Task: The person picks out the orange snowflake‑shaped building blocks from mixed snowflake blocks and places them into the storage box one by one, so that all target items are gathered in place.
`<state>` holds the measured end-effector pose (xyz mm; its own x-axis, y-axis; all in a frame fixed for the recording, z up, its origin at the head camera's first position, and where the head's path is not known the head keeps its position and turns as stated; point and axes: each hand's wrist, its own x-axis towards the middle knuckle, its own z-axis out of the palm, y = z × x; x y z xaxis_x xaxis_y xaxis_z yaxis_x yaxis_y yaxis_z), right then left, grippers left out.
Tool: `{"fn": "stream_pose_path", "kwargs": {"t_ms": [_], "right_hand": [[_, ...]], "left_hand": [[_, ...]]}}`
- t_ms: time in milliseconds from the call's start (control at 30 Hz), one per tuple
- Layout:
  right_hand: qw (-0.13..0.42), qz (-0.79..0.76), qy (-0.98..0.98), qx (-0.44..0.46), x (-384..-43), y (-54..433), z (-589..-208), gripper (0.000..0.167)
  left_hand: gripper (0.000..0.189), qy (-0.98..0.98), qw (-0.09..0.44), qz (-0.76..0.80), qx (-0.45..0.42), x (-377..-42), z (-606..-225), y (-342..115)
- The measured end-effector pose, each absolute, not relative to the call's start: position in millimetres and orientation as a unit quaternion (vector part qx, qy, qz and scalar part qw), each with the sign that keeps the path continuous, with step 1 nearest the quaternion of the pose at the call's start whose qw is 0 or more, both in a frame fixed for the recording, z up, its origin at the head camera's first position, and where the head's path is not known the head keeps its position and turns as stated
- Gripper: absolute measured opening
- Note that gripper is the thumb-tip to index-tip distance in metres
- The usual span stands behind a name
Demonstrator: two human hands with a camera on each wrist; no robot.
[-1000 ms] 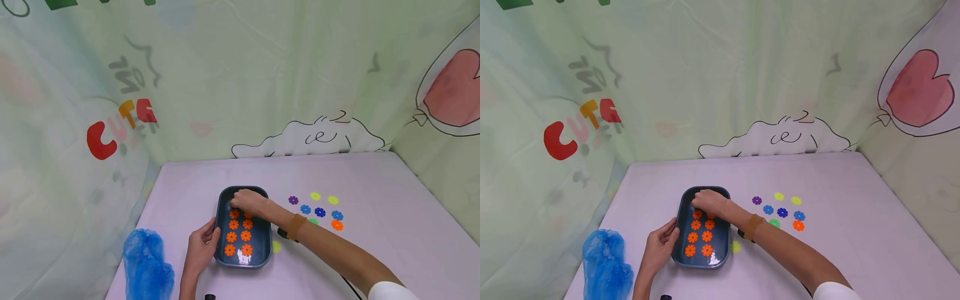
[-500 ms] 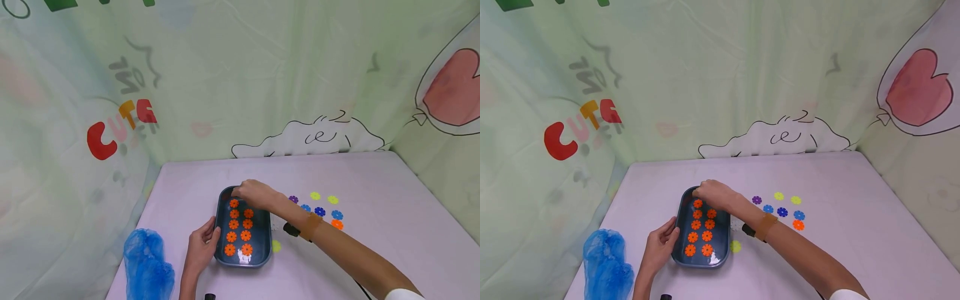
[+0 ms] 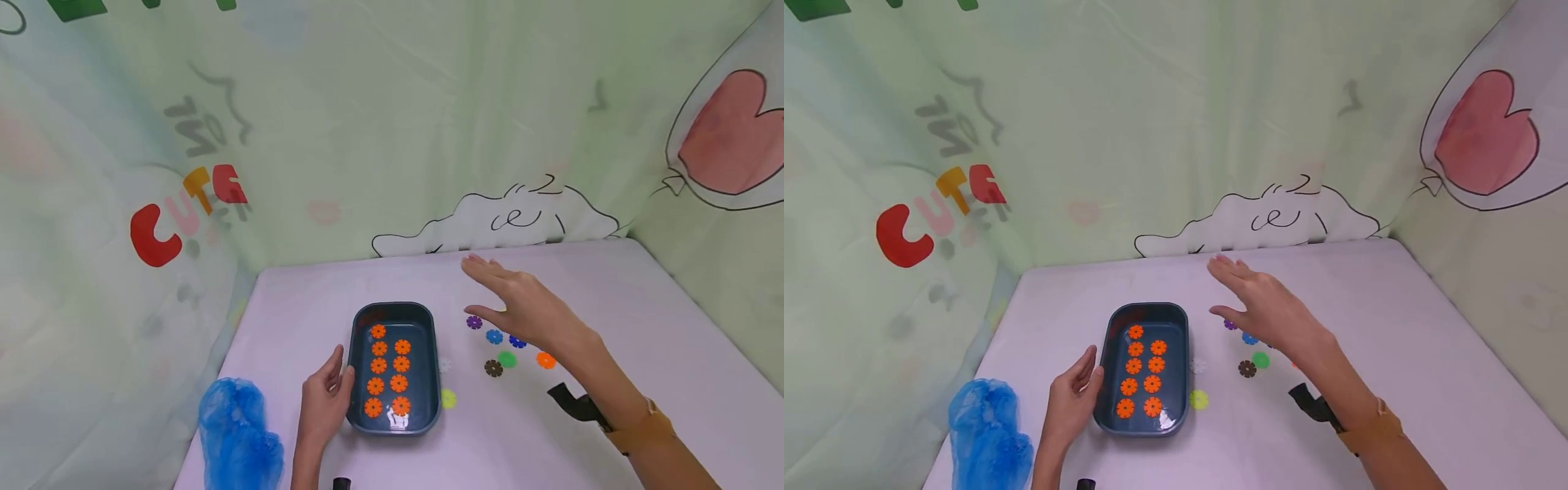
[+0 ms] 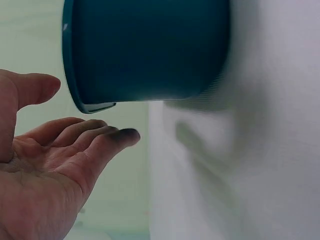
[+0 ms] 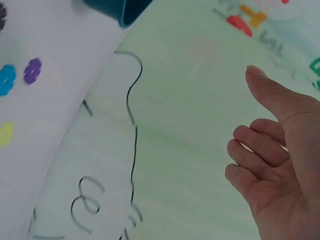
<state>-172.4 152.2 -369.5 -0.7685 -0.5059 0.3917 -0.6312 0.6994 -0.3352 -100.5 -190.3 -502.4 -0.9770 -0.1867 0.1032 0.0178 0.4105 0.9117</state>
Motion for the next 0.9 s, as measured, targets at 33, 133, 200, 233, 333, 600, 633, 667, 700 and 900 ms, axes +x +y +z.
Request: {"fn": "stream_pose_path", "kwargs": {"t_ms": [33,133,200,233,333,600,633,667,700,900], "right_hand": [[0.132,0.233,-0.917,0.295,-167.2,160.2,-369.4,0.078],[0.128,0.237,-0.927,0.262,-154.7,180.7,-373.2,0.087],[0.128,0.242,-0.93,0.245,-149.4,192.3,-379.2,0.092],[0.127,0.243,-0.932,0.237,-146.9,197.3,-381.7,0.094],[0.124,0.246,-0.938,0.21,-140.7,210.1,-390.4,0.096],[0.11,0.267,-0.94,0.179,-131.8,229.8,-420.7,0.096],[0.106,0.268,-0.942,0.174,-131.7,230.6,-425.4,0.096],[0.102,0.268,-0.943,0.17,-131.8,231.3,-430.0,0.095],[0.096,0.267,-0.945,0.164,-132.0,231.9,-434.4,0.095],[0.071,0.269,-0.949,0.15,-134.2,238.9,-459.3,0.092]], "left_hand": [[0.056,-0.838,0.098,-0.534,0.048,-100.6,-500.5,-190.1],[0.059,-0.848,0.106,-0.517,0.042,-100.1,-493.8,-189.5],[0.06,-0.854,0.111,-0.507,0.034,-99.9,-489.7,-189.2],[0.061,-0.857,0.112,-0.503,0.03,-99.9,-487.9,-188.6],[0.064,-0.864,0.114,-0.49,0.016,-100.9,-484.7,-186.1],[0.066,-0.872,0.1,-0.479,-0.005,-102.9,-483.7,-182.0],[0.066,-0.872,0.098,-0.48,-0.009,-103.3,-483.5,-182.3],[0.065,-0.872,0.098,-0.48,-0.012,-103.7,-483.4,-182.7],[0.065,-0.871,0.098,-0.481,-0.015,-104.2,-483.4,-183.1],[0.064,-0.865,0.091,-0.493,-0.03,-108.6,-486.4,-184.7]]}}
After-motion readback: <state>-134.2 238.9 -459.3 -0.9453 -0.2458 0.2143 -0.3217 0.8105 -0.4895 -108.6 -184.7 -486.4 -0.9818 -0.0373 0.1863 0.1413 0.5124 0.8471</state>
